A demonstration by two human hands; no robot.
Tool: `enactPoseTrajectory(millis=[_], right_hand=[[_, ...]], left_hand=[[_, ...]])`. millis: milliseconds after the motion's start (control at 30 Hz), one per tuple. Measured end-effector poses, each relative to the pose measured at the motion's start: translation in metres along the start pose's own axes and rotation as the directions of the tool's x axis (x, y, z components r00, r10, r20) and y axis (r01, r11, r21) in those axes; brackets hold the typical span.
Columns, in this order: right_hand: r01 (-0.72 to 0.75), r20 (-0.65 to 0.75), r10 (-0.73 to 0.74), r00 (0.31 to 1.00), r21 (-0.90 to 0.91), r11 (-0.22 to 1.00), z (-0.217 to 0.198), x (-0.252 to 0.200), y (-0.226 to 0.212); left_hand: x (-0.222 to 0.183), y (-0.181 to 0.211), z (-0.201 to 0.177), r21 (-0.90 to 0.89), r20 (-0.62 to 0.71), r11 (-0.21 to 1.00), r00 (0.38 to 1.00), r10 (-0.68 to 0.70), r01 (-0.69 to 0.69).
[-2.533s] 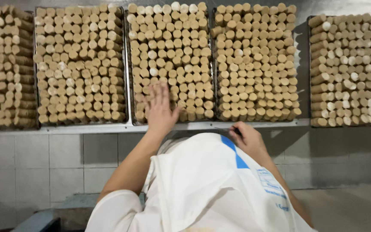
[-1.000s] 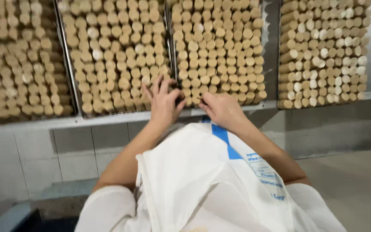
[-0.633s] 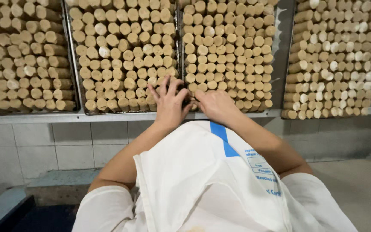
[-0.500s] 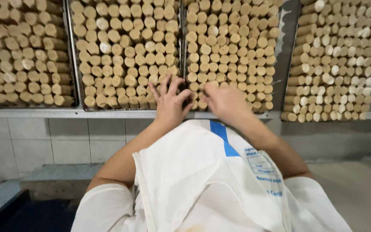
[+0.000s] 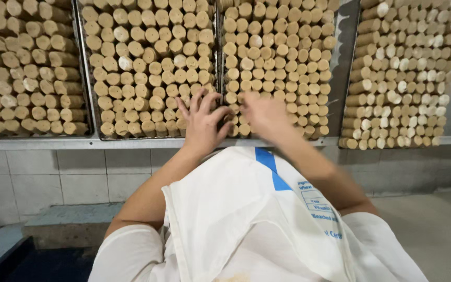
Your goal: The person arranges small cylindrical objects on metal trays, using both hands to adjust and align them in neat rows. The person repeatedly touches and repositions the cylinders to ensure they are tightly packed and uniformly oriented.
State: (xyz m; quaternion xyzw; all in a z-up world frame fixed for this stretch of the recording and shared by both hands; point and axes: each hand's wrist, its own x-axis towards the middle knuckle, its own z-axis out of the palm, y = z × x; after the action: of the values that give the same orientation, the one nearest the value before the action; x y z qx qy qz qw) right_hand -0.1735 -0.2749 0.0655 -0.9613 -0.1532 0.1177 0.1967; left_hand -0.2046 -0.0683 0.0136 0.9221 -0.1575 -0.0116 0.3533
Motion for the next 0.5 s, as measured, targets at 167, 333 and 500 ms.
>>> enactPoseTrajectory(millis=[167, 333, 500], right_hand=[[0.077, -0.036, -0.079, 0.996, -0.041, 0.996, 0.006, 0.009, -0.001], [0.003, -0.068, -0.001, 0.998, 0.025, 1.000, 0.005, 0.018, 0.006], [0.007, -0.027, -0.008, 1.000, -0.056, 0.998, 0.007, 0.034, 0.008]], left_hand=[[0.001, -0.001, -0.001, 0.085, 0.039, 0.996, 0.999, 0.016, -0.019], [0.011, -0.008, 0.001, 0.063, -0.015, 0.998, 1.000, 0.021, -0.020], [0.021, -0.010, 0.001, 0.110, -0.023, 0.994, 1.000, 0.004, -0.001]])
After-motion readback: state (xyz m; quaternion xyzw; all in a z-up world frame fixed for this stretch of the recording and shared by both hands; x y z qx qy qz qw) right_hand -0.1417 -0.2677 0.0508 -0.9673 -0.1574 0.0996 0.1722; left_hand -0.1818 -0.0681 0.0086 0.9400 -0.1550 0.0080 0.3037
